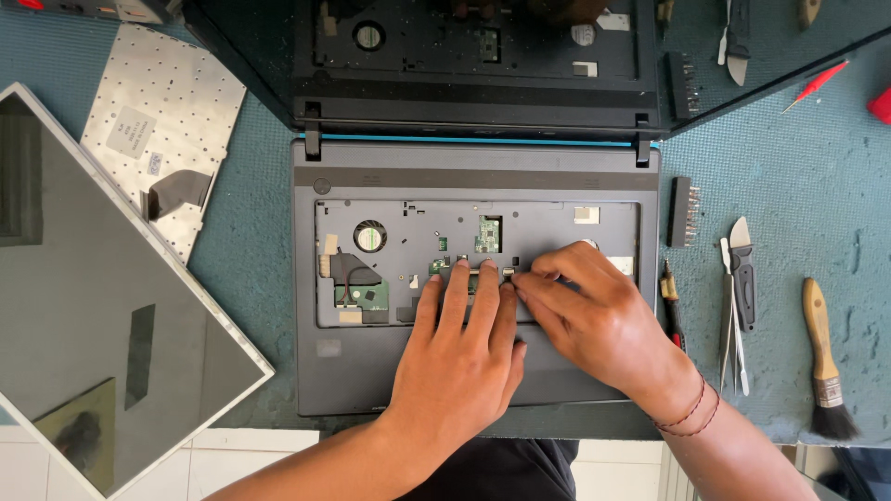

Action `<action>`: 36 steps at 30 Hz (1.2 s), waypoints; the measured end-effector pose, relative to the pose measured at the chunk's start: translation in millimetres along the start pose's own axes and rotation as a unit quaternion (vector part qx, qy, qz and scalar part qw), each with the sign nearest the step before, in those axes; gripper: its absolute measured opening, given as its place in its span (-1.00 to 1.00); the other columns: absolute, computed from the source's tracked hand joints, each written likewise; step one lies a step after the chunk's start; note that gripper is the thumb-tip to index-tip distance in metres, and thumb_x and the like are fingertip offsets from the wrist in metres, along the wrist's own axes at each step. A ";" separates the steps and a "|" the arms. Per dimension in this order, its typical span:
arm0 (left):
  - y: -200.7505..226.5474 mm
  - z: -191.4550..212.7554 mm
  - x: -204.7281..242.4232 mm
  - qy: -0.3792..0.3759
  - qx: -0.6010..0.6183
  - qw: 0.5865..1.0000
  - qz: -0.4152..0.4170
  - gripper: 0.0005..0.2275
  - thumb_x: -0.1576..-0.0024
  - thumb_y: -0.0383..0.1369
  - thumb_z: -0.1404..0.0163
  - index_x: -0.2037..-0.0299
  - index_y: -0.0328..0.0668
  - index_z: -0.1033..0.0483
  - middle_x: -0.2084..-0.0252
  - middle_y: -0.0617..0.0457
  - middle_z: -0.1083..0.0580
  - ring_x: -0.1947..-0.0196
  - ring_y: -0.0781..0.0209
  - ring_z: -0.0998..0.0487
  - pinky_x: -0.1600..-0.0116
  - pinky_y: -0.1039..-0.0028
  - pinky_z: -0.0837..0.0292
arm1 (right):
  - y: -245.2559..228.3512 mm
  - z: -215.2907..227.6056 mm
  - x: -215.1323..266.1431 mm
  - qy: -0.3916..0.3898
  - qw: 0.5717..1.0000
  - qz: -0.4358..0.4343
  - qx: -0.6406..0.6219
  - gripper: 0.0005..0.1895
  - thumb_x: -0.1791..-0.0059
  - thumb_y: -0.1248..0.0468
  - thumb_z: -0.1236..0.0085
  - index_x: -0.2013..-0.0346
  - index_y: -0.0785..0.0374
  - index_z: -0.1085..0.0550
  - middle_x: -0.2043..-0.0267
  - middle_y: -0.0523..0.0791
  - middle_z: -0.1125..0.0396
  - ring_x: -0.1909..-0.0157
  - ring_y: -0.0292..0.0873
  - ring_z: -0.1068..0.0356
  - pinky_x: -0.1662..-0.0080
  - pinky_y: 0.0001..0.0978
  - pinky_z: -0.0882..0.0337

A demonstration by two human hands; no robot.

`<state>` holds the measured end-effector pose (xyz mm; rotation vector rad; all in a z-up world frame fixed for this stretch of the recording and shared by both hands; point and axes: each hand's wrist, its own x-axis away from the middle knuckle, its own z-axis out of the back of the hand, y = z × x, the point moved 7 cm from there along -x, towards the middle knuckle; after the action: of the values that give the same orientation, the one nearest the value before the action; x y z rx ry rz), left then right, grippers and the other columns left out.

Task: The person uses a screwdriver to tighten screws on the bottom of a laptop. They then open the laptop, connect internal ribbon cables, and install the keyboard by connecting its cable and snapping it into place.

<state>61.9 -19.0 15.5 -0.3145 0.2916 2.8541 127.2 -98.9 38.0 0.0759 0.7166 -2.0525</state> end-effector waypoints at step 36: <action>-1.3 5.2 2.0 0.034 0.072 0.997 0.007 -0.65 -0.08 -0.21 0.12 0.06 -0.32 -0.47 -0.11 -0.25 -0.33 -0.14 -0.25 -0.31 -0.11 0.05 -0.28 | 1.5 5.8 -2.4 0.004 1.000 0.018 0.007 -0.95 0.05 0.49 -0.07 0.32 0.36 -0.46 0.32 -0.03 -0.26 0.33 -0.04 -0.26 0.24 -0.24 -0.32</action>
<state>59.4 -16.2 19.7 -0.3822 0.5121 2.8197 131.1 -100.7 42.9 0.1046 0.7001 -2.0235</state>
